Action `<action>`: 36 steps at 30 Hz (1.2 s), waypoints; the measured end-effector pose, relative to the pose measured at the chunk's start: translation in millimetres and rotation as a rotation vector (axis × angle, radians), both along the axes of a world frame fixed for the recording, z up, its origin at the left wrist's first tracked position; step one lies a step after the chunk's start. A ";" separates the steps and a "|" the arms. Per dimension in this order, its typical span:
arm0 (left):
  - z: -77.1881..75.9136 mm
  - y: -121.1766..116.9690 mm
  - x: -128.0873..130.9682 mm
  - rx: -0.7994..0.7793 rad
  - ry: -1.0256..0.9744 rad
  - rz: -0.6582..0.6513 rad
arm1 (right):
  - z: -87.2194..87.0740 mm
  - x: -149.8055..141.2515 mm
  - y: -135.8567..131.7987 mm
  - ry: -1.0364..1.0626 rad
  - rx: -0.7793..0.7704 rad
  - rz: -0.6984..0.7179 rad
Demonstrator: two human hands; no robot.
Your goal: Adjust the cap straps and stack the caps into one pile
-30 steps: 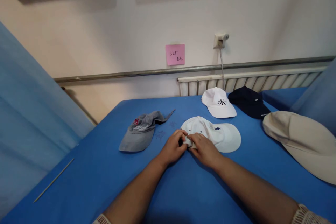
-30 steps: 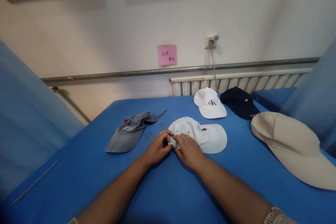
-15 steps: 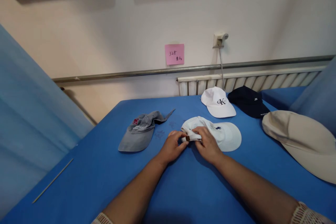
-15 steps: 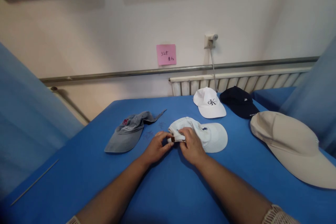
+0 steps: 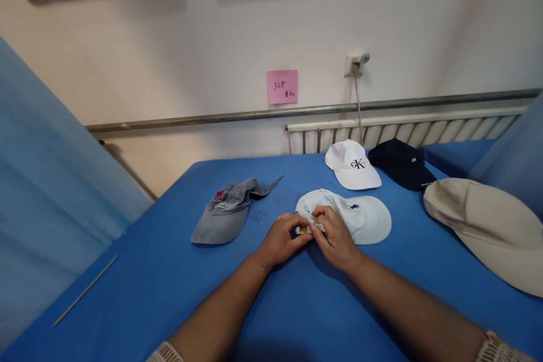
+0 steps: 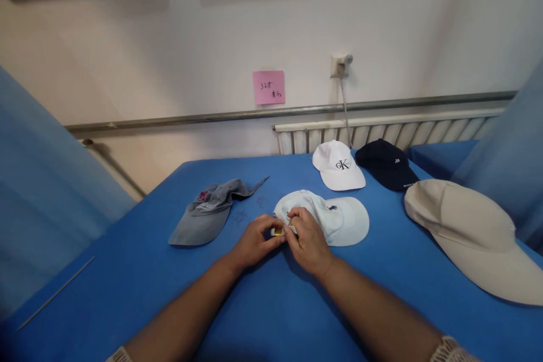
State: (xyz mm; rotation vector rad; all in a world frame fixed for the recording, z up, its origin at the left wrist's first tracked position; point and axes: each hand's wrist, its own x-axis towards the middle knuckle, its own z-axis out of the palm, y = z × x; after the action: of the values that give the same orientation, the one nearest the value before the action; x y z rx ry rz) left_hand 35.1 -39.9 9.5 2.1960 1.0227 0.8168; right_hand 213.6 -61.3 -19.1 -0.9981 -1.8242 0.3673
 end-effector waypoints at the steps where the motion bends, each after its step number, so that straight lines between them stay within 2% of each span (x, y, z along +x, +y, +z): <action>1: -0.7 0.5 0.7 0.019 0.024 -0.004 | 0.4 -0.5 -0.9 0.016 0.001 0.015; 10: -5.8 -2.6 7.5 0.184 0.182 0.002 | 5.9 -6.0 -12.2 0.144 -0.088 0.113; 14: -9.3 -4.0 7.6 0.157 0.162 -0.036 | 7.9 -9.8 -17.2 0.170 -0.101 0.172; 18: -9.2 -1.4 0.6 0.042 0.017 -0.041 | 6.4 -5.6 -11.8 0.234 -0.057 0.126; 21: -7.5 0.2 -6.2 -0.056 -0.068 -0.046 | 4.3 -1.5 -5.9 0.123 -0.027 0.109; 23: -7.1 -0.1 -8.7 -0.062 -0.063 -0.031 | 3.1 -1.1 -4.0 0.026 -0.007 0.083; 26: -7.8 -0.3 -9.8 0.034 0.015 0.022 | 2.3 -3.1 -3.9 -0.061 0.031 0.046; 31: -9.8 8.0 -14.8 0.172 0.142 0.046 | 3.5 -6.3 -4.4 -0.121 0.042 0.088; 34: -14.3 15.4 -19.7 0.115 0.074 0.093 | 4.2 -6.5 -4.5 -0.124 0.064 0.094; 36: -19.3 20.6 -21.7 -0.005 -0.050 0.108 | 4.7 -6.6 -5.9 -0.126 0.078 0.095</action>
State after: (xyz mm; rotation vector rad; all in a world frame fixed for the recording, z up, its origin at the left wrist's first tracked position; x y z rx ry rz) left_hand 13.5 -19.3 -9.9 2.1207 1.1252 0.9114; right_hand 207.0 -67.2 -14.4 -0.9001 -1.9897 0.2934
